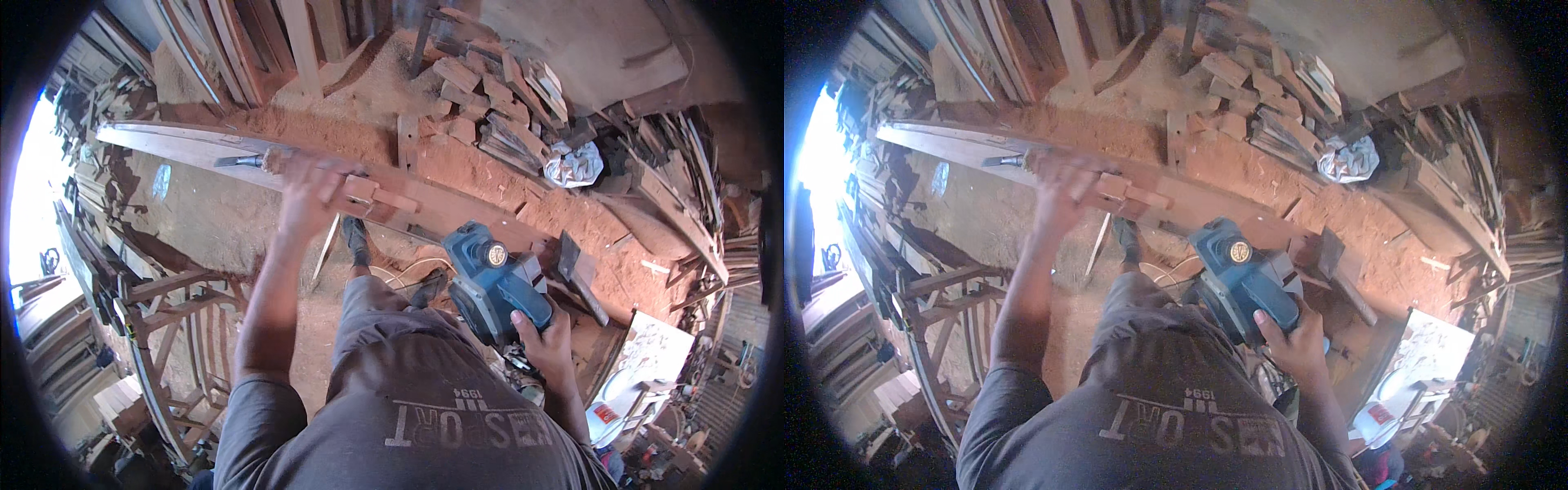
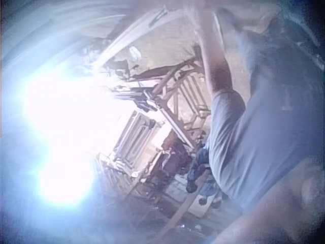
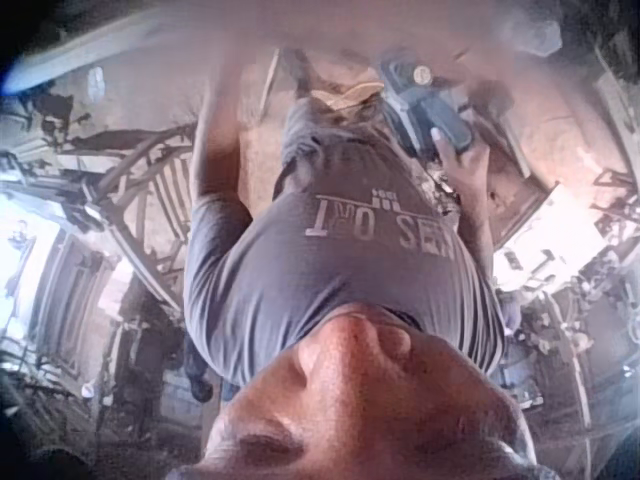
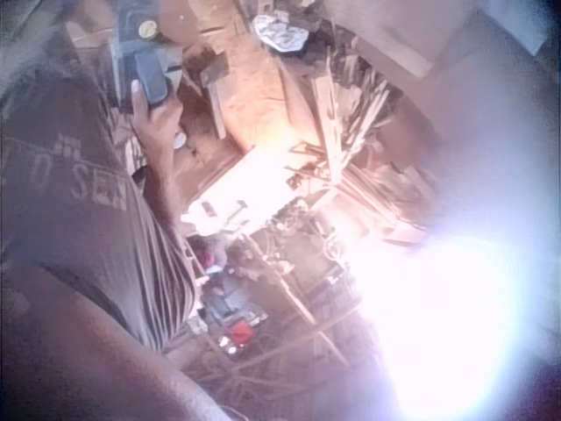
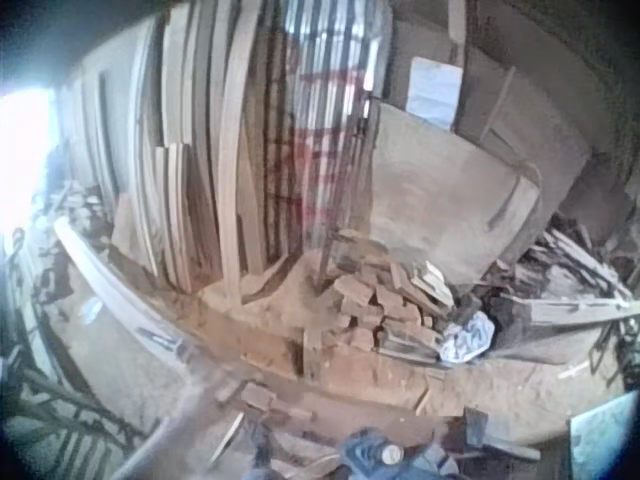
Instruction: The person smooths a long wooden plank with a hand plane, then uses a power sander to further smooth the surface. They apply glue to a small wooden block and attach it to the plank, followed by additional hand planing to refine the joint.
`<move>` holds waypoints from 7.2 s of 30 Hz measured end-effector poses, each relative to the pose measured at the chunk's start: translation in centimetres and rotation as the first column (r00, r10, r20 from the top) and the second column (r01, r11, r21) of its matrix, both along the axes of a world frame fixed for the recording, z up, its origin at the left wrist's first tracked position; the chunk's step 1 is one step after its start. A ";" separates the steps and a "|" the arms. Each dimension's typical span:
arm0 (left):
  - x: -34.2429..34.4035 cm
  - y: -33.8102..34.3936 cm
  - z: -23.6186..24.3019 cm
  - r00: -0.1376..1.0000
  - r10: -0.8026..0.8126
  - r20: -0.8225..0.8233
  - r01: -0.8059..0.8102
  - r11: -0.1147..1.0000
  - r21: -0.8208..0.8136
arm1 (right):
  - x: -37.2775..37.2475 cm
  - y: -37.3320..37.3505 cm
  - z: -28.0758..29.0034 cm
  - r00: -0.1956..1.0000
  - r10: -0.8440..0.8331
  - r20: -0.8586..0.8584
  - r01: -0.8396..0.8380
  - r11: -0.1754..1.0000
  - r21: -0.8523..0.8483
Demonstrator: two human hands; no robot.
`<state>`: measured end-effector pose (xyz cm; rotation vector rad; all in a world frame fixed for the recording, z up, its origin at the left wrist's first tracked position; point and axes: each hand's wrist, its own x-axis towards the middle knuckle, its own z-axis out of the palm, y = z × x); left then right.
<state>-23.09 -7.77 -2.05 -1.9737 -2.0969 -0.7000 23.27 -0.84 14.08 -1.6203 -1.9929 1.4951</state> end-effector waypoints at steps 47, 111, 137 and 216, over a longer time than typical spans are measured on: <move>10.5 1.5 -4.3 0.920 -0.348 0.181 0.335 0.937 0.099 | 2.6 -30.7 -13.6 0.579 -0.806 0.122 0.815 0.573 -0.084; 5.5 -21.9 -15.3 0.382 0.840 0.385 -0.512 0.539 -0.668 | -24.9 9.0 -4.8 0.760 0.618 0.201 -0.648 0.747 0.149; 6.6 -28.2 -19.4 0.212 0.916 0.339 -0.413 0.399 -0.819 | -26.0 9.3 -6.2 0.722 0.656 0.218 -0.691 0.691 0.211; 10.0 2.3 -4.6 0.853 -0.519 0.048 0.516 0.854 0.057 | 3.6 -30.6 -13.6 0.514 -0.858 0.019 0.855 0.510 -0.094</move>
